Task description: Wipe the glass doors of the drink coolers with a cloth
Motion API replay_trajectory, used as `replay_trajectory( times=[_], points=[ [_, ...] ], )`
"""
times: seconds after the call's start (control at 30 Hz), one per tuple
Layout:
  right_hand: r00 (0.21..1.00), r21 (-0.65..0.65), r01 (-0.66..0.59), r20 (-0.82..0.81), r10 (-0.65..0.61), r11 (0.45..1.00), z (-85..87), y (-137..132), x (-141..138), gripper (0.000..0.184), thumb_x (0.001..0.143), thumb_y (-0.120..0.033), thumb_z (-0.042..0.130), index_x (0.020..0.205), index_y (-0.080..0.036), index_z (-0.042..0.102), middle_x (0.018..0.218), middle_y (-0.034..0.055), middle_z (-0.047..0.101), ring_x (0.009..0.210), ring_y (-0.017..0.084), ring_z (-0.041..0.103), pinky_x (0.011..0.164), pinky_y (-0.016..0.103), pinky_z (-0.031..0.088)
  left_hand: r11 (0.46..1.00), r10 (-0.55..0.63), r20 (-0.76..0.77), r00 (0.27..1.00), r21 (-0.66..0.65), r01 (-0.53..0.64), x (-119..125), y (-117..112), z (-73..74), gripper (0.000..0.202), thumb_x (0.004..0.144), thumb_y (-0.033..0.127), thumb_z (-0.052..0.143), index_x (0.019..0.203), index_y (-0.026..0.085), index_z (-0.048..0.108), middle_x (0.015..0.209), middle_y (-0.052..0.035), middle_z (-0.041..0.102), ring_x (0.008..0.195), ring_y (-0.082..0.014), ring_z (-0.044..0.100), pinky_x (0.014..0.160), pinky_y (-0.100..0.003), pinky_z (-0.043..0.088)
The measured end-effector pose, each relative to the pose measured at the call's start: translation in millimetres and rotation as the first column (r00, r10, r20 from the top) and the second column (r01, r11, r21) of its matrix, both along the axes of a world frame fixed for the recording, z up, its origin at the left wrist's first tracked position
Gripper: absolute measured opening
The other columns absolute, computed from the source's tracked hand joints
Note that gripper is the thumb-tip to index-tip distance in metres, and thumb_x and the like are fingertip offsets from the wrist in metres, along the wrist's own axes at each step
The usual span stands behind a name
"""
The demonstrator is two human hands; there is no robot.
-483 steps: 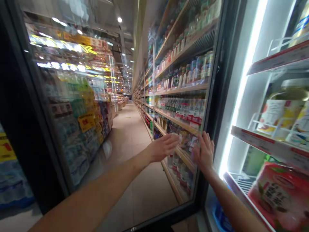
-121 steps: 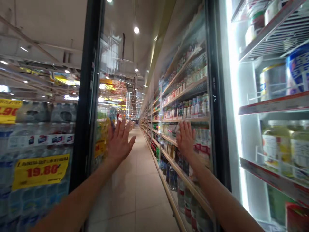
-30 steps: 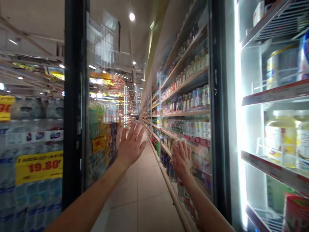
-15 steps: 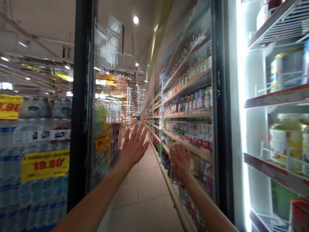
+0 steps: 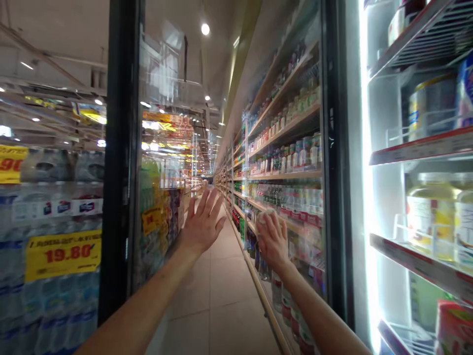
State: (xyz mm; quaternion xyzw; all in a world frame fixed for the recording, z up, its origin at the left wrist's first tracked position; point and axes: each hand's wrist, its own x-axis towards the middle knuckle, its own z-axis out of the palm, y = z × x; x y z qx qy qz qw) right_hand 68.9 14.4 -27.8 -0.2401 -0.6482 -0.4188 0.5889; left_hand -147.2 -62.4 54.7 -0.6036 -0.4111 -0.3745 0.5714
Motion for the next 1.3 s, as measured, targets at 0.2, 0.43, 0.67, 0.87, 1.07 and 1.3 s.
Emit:
replay_trajectory(
  times=[0.2,0.43,0.67,0.87,1.07,1.3],
  points=[
    [0.957,-0.053,0.063,-0.279,-0.076,0.997,14.2,15.2,29.2,0.052,0.09,-0.018,0.036,0.142,-0.024,0.031,0.146,0.0129,0.034,0.14,0.028,0.018,0.105,0.055,0.029,1.0,0.0,-0.003,1.0,0.008,0.0,0.0,0.7,-0.2,0.059,0.088,0.036,0.045,0.142,0.02,0.026,0.143,-0.0102,0.037,0.138,-0.0224,0.023,0.114,-0.044,0.009],
    [0.996,-0.041,0.002,0.086,0.001,0.999,-13.6,3.9,6.7,0.051,0.083,-0.014,0.044,0.133,-0.026,0.046,0.145,0.0065,0.039,0.14,0.024,0.02,0.11,0.049,0.024,1.0,-0.009,0.016,1.0,-0.013,0.01,-1.0,1.7,-0.7,0.062,0.088,0.036,0.045,0.144,0.024,0.021,0.145,-0.0089,0.035,0.137,-0.0228,0.026,0.113,-0.044,0.011],
    [0.899,-0.08,0.043,-0.433,-0.073,0.996,16.0,35.6,68.1,0.048,0.091,-0.02,0.036,0.139,-0.022,0.036,0.146,0.0135,0.034,0.139,0.028,0.022,0.104,0.056,0.03,1.0,-0.011,0.013,1.0,-0.009,0.011,0.3,0.7,-0.5,0.063,0.088,0.035,0.047,0.144,0.023,0.02,0.145,-0.0095,0.035,0.137,-0.0226,0.025,0.114,-0.044,0.009],
    [0.983,-0.056,-0.008,-0.184,-0.003,0.998,18.9,13.2,10.5,0.051,0.088,-0.017,0.038,0.139,-0.023,0.037,0.147,0.0096,0.034,0.141,0.026,0.016,0.108,0.052,0.026,0.999,-0.033,0.025,0.999,-0.028,0.034,-1.2,2.5,-1.2,0.064,0.087,0.036,0.047,0.144,0.025,0.019,0.145,-0.009,0.033,0.138,-0.0225,0.023,0.114,-0.045,0.01],
    [1.0,-0.046,0.027,-0.007,-0.028,0.999,23.9,13.3,22.3,0.05,0.085,-0.015,0.042,0.134,-0.026,0.044,0.144,0.0054,0.04,0.14,0.023,0.02,0.11,0.047,0.025,1.0,-0.02,0.02,1.0,-0.01,0.021,-0.4,1.7,-0.7,0.064,0.087,0.036,0.048,0.144,0.025,0.02,0.145,-0.0094,0.033,0.138,-0.0227,0.024,0.114,-0.044,0.01],
    [0.902,-0.031,0.014,-0.431,-0.027,0.999,82.4,34.0,48.9,0.047,0.092,-0.023,0.032,0.138,-0.02,0.039,0.145,0.0118,0.036,0.14,0.027,0.019,0.107,0.053,0.027,1.0,-0.018,0.006,1.0,0.002,0.017,-0.2,1.2,-0.4,0.062,0.088,0.035,0.047,0.143,0.022,0.023,0.144,-0.0097,0.036,0.137,-0.0226,0.025,0.114,-0.044,0.01]
  ],
)
